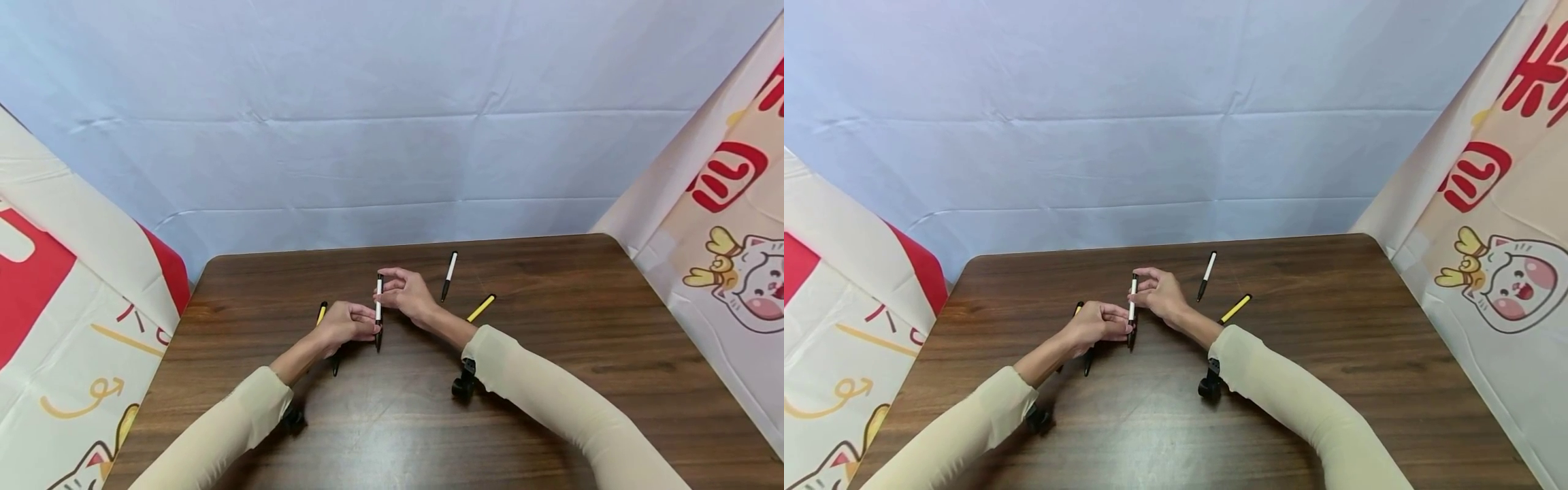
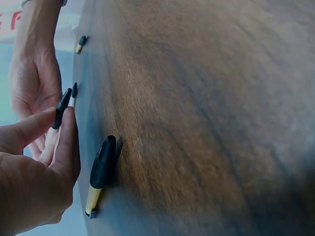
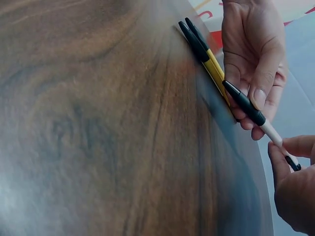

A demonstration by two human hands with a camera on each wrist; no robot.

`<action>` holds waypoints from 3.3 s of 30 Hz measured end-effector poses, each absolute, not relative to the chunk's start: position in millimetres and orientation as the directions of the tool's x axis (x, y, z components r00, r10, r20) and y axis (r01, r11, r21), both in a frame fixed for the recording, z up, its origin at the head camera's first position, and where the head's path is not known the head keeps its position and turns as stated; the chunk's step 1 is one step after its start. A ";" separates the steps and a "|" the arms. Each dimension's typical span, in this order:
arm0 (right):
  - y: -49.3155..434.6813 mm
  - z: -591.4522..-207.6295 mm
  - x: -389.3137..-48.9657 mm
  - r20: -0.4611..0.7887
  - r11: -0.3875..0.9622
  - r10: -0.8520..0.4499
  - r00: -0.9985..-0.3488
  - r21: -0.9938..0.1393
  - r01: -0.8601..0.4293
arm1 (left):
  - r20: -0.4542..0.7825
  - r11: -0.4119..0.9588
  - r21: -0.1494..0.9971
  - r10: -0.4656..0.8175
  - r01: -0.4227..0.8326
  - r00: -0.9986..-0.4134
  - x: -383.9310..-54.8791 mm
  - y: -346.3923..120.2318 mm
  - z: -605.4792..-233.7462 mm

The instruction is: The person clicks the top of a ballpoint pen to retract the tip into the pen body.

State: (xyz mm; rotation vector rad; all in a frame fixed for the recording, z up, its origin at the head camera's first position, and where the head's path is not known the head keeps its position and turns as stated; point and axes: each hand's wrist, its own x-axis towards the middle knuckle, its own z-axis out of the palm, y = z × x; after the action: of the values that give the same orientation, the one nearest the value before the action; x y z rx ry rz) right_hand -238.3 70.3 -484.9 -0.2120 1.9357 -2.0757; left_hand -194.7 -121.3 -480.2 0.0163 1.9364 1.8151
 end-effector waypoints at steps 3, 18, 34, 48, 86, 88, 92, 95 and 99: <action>68.5 -486.0 -236.7 -0.092 -0.057 -0.309 -0.947 -0.992 0.115 | -0.320 0.135 0.947 0.330 -0.291 -0.888 -192.3 -123.4 -480.4; 54.8 -492.0 -228.7 -0.099 -0.028 -0.329 -0.939 -0.993 0.115 | -0.283 0.239 0.948 0.320 -0.212 -0.904 -179.6 -137.2 -481.2; 48.6 -497.5 -220.0 -0.066 0.134 -0.338 -0.939 -0.991 0.022 | -0.160 0.502 0.865 0.293 0.010 -0.943 -166.3 -144.4 -482.7; 48.5 -496.3 -216.9 -0.073 0.264 -0.365 -0.928 -0.964 -0.028 | -0.056 0.640 0.756 0.275 0.139 -0.960 -153.3 -141.9 -478.7; 38.6 -496.5 -217.2 0.037 0.553 -0.381 -0.924 -0.792 -0.259 | 0.007 0.721 0.666 0.249 0.190 -0.968 -145.5 -140.1 -476.6; 39.2 -496.1 -216.4 0.031 0.551 -0.378 -0.925 -0.796 -0.252 | 0.009 0.724 0.662 0.252 0.195 -0.968 -145.7 -140.6 -477.3; 42.0 -493.8 -214.7 0.026 0.544 -0.376 -0.926 -0.802 -0.244 | 0.020 0.731 0.650 0.257 0.209 -0.966 -146.0 -141.1 -478.1; 45.5 -491.1 -214.0 0.025 0.536 -0.375 -0.927 -0.810 -0.239 | 0.032 0.737 0.640 0.260 0.219 -0.965 -146.7 -140.4 -477.7; 51.0 -488.9 -213.9 0.034 0.525 -0.375 -0.926 -0.816 -0.243 | 0.048 0.740 0.630 0.266 0.235 -0.963 -148.2 -139.4 -476.3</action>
State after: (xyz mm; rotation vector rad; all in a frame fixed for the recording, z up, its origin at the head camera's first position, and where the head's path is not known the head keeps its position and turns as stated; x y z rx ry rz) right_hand -213.9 51.0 -488.9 -0.5336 2.6132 -1.3634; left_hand -148.2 -139.4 -476.3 0.4159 2.8883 1.0358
